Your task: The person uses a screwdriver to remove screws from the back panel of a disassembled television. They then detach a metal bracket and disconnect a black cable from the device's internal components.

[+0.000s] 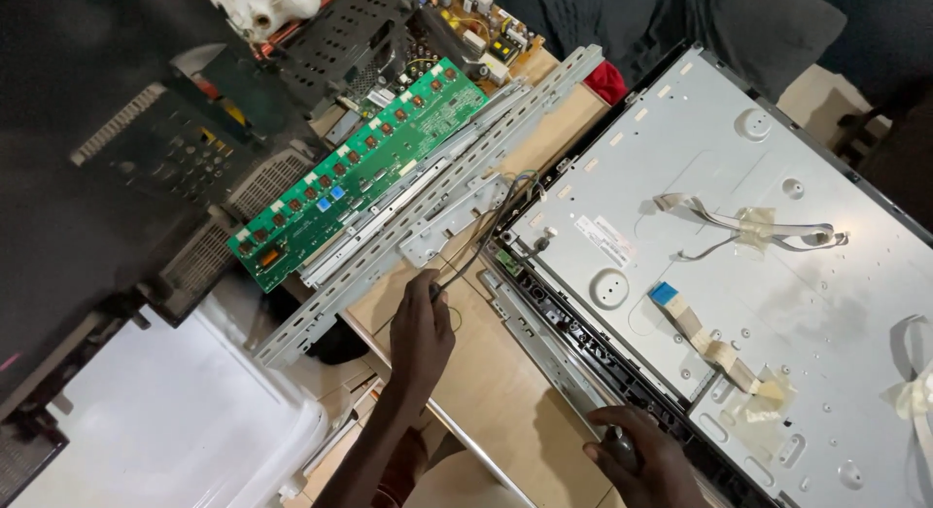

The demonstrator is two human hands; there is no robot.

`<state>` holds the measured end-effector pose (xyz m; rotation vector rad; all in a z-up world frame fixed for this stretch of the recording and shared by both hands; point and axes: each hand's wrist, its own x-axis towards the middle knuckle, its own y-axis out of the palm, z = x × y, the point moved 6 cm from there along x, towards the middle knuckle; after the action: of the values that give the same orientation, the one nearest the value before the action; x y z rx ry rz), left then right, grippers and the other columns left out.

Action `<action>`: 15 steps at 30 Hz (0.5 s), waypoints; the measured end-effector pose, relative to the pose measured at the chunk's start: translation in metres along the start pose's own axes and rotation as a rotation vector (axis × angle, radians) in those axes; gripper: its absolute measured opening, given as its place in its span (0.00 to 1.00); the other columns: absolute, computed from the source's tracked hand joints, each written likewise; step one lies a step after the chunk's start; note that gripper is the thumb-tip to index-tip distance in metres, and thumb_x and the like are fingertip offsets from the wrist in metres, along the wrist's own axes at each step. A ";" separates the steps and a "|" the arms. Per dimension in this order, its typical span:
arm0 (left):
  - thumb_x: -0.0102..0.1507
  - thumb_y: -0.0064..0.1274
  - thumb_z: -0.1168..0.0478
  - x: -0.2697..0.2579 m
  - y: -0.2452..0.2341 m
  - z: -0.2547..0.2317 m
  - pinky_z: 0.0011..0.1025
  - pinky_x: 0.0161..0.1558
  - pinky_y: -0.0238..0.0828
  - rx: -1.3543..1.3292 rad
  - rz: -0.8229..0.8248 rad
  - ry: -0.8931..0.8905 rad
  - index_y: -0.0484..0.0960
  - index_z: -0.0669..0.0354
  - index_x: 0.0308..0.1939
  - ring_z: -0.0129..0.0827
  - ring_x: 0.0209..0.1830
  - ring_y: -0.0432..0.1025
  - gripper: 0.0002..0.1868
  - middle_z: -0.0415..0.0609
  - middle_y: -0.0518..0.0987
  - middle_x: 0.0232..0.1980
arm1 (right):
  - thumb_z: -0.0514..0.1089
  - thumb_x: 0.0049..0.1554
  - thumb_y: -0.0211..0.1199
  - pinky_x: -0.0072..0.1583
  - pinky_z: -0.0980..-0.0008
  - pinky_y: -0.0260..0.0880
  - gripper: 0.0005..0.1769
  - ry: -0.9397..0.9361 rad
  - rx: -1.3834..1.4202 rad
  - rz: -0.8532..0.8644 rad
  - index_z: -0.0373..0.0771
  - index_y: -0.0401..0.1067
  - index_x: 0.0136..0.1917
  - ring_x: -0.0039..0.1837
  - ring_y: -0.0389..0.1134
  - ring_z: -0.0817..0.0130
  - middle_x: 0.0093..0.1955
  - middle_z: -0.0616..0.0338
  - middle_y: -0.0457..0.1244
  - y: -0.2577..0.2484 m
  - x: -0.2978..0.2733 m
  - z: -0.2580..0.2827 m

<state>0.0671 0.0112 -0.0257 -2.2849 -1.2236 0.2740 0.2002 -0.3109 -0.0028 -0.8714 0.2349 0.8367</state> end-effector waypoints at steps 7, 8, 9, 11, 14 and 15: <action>0.72 0.42 0.63 -0.004 -0.006 -0.002 0.41 0.42 0.78 -0.038 -0.040 0.071 0.70 0.59 0.64 0.47 0.50 0.78 0.16 0.57 0.80 0.55 | 0.56 0.50 0.72 0.55 0.71 0.71 0.18 -0.139 -0.076 0.041 0.54 0.81 0.54 0.50 0.73 0.73 0.54 0.72 0.74 0.003 0.004 0.016; 0.72 0.42 0.63 -0.004 -0.008 -0.003 0.41 0.40 0.77 -0.034 -0.048 0.059 0.71 0.59 0.63 0.48 0.48 0.78 0.16 0.57 0.80 0.55 | 0.54 0.51 0.73 0.49 0.73 0.67 0.17 -0.112 -0.041 0.051 0.54 0.81 0.54 0.43 0.67 0.73 0.47 0.70 0.71 0.004 0.003 0.017; 0.72 0.42 0.62 -0.004 -0.010 -0.003 0.41 0.38 0.76 -0.029 -0.055 0.046 0.71 0.60 0.62 0.48 0.46 0.78 0.15 0.57 0.80 0.54 | 0.52 0.51 0.75 0.44 0.75 0.64 0.17 -0.083 -0.006 0.061 0.54 0.82 0.54 0.36 0.61 0.73 0.40 0.67 0.68 0.005 0.002 0.019; 0.72 0.42 0.61 -0.004 -0.010 0.000 0.40 0.39 0.76 -0.022 -0.060 0.045 0.71 0.60 0.62 0.48 0.47 0.79 0.15 0.58 0.80 0.54 | 0.52 0.51 0.74 0.50 0.73 0.68 0.18 -0.174 -0.003 0.039 0.52 0.81 0.55 0.44 0.69 0.72 0.48 0.67 0.71 0.009 0.005 0.012; 0.71 0.43 0.61 -0.005 -0.009 0.002 0.42 0.41 0.77 -0.001 -0.069 0.047 0.72 0.59 0.62 0.49 0.49 0.78 0.15 0.58 0.81 0.55 | 0.50 0.50 0.75 0.52 0.73 0.70 0.17 -0.185 -0.007 0.035 0.52 0.81 0.54 0.47 0.72 0.73 0.53 0.69 0.73 0.013 0.005 0.014; 0.71 0.43 0.61 -0.005 -0.009 0.002 0.43 0.42 0.77 0.015 -0.074 0.049 0.72 0.59 0.62 0.50 0.50 0.78 0.15 0.58 0.81 0.55 | 0.49 0.49 0.76 0.48 0.75 0.68 0.17 -0.105 -0.014 0.055 0.53 0.82 0.53 0.42 0.69 0.74 0.49 0.71 0.72 0.015 0.004 0.013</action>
<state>0.0566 0.0117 -0.0233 -2.2151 -1.2743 0.1981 0.1903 -0.2936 -0.0050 -0.8339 0.1615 0.9333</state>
